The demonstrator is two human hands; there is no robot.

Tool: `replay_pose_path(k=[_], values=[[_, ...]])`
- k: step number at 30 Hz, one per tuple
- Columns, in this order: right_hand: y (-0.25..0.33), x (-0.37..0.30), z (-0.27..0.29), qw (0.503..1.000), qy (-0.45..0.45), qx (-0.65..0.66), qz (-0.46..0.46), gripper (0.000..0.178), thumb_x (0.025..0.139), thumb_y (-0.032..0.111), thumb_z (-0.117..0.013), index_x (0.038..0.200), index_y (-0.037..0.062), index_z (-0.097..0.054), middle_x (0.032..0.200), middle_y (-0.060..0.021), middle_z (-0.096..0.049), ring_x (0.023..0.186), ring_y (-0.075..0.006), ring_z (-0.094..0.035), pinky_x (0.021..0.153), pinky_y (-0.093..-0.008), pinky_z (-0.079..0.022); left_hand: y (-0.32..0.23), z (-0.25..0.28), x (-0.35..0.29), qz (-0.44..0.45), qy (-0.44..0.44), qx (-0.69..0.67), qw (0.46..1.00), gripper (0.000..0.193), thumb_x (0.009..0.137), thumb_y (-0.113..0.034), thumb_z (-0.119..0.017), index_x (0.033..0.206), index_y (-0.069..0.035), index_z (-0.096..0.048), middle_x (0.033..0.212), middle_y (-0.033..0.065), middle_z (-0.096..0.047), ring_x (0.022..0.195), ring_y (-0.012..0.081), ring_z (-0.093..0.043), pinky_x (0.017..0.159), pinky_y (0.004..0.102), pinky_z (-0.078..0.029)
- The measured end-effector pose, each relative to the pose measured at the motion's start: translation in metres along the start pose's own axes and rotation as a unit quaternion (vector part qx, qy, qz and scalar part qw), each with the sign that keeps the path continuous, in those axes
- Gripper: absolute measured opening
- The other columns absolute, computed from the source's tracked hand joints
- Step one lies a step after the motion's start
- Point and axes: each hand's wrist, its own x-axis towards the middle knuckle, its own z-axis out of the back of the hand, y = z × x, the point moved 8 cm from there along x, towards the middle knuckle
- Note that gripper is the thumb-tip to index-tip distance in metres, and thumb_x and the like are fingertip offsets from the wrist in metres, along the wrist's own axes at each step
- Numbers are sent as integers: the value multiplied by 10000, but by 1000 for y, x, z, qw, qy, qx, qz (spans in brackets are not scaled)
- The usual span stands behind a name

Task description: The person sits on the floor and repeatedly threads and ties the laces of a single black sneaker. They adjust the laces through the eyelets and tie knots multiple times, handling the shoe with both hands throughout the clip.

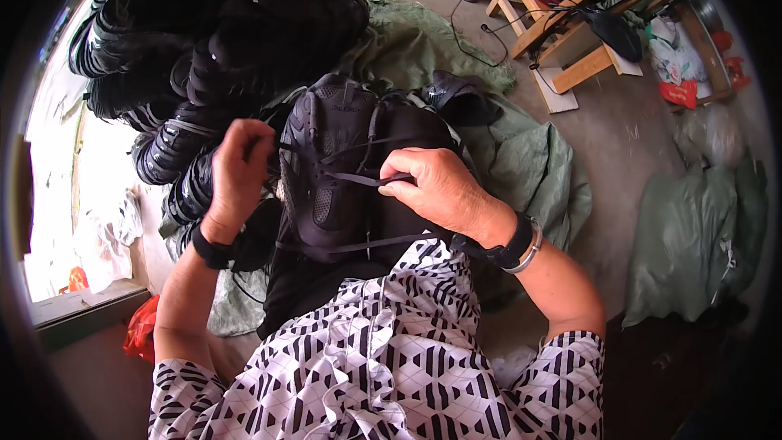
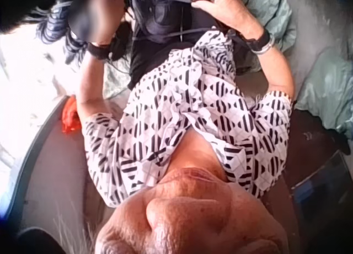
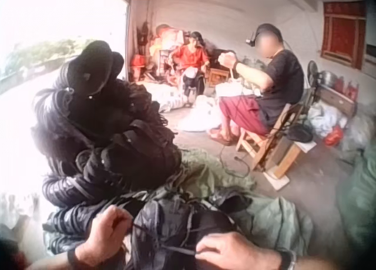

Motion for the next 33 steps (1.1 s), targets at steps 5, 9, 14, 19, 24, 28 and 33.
replay_pose_path(k=[5,9,14,19,24,28,33], values=[[0,5,-21,992,97,58,50,142,799,-6,-686,934,6,-645,863,-42,-651,821,-84,-615,757,-242,-497,14,81,27,46,-126,-45,990,104,917,24,-560,992,-26,-611,847,8,-596,785,77,-555,735,218,-461],[-6,19,-31,988,100,106,-51,219,805,5,-685,1019,4,-640,878,-36,-647,802,-95,-615,760,-249,-506,13,78,21,30,-98,-10,995,109,910,31,-573,998,-22,-610,859,-10,-595,790,65,-551,744,205,-452],[-2,24,-21,994,44,100,-15,113,873,45,-645,977,15,-679,829,-1,-656,630,-37,-559,584,-193,-467,23,87,17,3,-97,-15,995,111,906,30,-589,997,-27,-619,881,-11,-601,814,61,-555,745,209,-456],[-15,22,34,976,-118,175,-62,112,912,56,-588,951,-7,-672,787,-41,-698,678,-69,-636,593,-221,-494,51,154,16,65,-185,69,978,108,943,-58,-586,1035,-37,-639,891,-28,-612,798,33,-528,730,182,-434],[-4,24,17,986,-133,-25,94,214,811,129,-726,957,22,-612,804,-128,-651,754,-263,-667,689,-334,-522,44,139,9,57,-152,27,986,125,960,-48,-555,1065,-45,-622,918,-27,-602,793,17,-499,722,174,-414],[-2,11,0,985,-16,-133,107,139,834,107,-693,916,33,-609,693,-108,-631,624,-283,-611,614,-322,-487,25,140,13,0,-180,40,983,129,963,-36,-541,1065,-50,-620,899,-38,-589,774,23,-488,717,185,-416],[-50,-14,0,970,93,199,-99,122,884,122,-667,808,28,-654,622,37,-584,533,-13,-498,493,-183,-378,73,143,-3,-30,-121,233,964,121,929,-39,-573,1028,-41,-643,914,21,-642,835,64,-569,771,224,-465]])
